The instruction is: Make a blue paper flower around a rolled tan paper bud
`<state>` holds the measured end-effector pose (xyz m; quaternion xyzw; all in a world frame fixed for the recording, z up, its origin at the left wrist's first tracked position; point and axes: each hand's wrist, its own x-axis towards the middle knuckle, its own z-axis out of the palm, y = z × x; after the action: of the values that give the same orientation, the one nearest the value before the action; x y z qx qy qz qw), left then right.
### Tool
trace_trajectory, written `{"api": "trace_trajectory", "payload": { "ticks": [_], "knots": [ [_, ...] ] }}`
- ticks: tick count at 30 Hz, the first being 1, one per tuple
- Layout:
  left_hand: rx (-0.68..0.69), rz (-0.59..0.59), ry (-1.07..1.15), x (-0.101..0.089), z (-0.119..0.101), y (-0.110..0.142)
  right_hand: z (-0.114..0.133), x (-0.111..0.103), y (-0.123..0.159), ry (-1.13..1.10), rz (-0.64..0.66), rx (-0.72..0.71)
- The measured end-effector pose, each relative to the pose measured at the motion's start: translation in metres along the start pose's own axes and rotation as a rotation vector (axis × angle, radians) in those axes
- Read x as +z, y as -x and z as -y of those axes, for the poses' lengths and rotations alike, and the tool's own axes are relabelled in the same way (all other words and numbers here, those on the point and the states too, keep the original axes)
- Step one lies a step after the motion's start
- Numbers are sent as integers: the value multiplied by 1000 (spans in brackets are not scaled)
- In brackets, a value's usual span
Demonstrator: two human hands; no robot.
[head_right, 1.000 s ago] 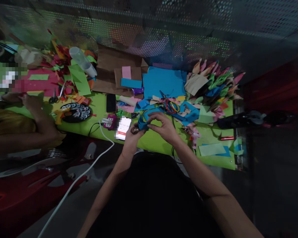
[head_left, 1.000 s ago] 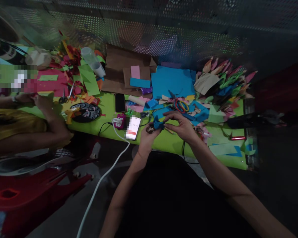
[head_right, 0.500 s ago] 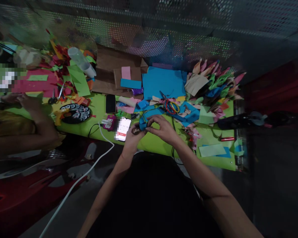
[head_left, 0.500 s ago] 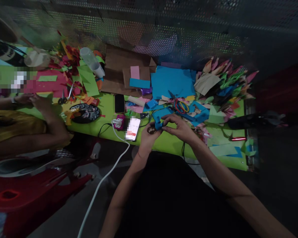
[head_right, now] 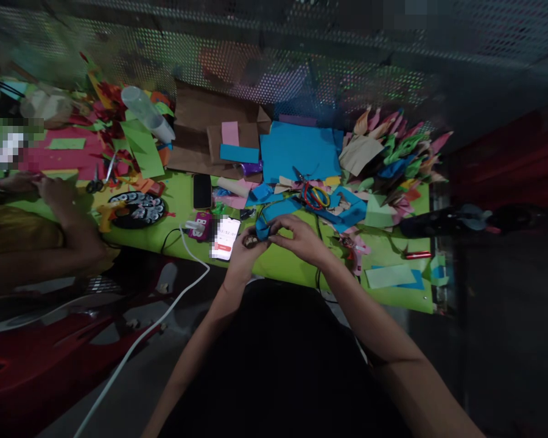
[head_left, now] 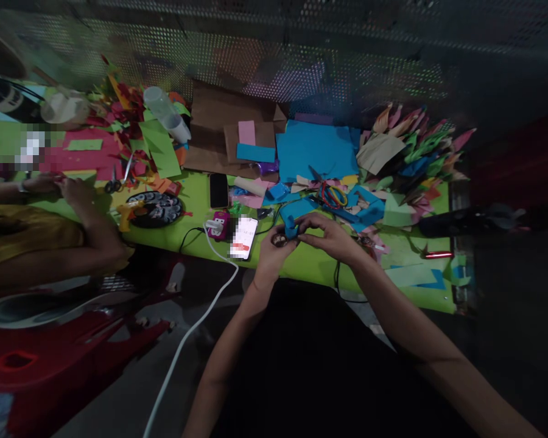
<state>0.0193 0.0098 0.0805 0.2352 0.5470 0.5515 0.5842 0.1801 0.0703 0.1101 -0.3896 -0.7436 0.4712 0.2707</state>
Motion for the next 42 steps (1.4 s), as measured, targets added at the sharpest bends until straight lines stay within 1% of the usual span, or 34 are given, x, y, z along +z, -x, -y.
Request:
{"api": "trace_trajectory", "payload": {
  "ticks": [5, 10, 13, 17, 23, 25, 27, 29, 31, 35, 38, 40, 42],
  "knots": [
    [-11, -5, 0, 0, -1, -1, -4, 0, 1, -4, -6, 4],
    [-8, -5, 56, -1, -1, 1, -7, 2, 1, -30, 22, 30],
    [-14, 1, 79, -1, -1, 1, -6, 2, 1, -72, -19, 83],
    [-8, -2, 52, -1, -1, 0, -3, 2, 1, -129, -59, 135],
    [-21, -14, 3, -2, 0, -1, -3, 2, 1, -131, -50, 149],
    [-11, -23, -19, -1, 0, -1, -2, 2, 1, -105, -72, 130],
    [18, -40, -51, 0, 0, -2, 1, 1, 2, -43, -134, 93],
    [69, -64, -89, 2, 1, -2, 7, 0, 3, 45, -215, 49],
    [135, -70, -151, 2, 2, -2, 13, 0, 4, 132, -267, 7],
    [295, -57, -407, 2, -1, 2, 18, 9, 5, 277, -245, -44],
    [338, -64, -544, 4, -3, 6, 13, 18, 6, 356, -245, -49],
    [328, -65, -543, 5, -4, 7, 9, 21, 6, 353, -240, -55],
    [292, -54, -448, 6, -4, 6, 7, 21, 6, 313, -239, -61]
  ]
}}
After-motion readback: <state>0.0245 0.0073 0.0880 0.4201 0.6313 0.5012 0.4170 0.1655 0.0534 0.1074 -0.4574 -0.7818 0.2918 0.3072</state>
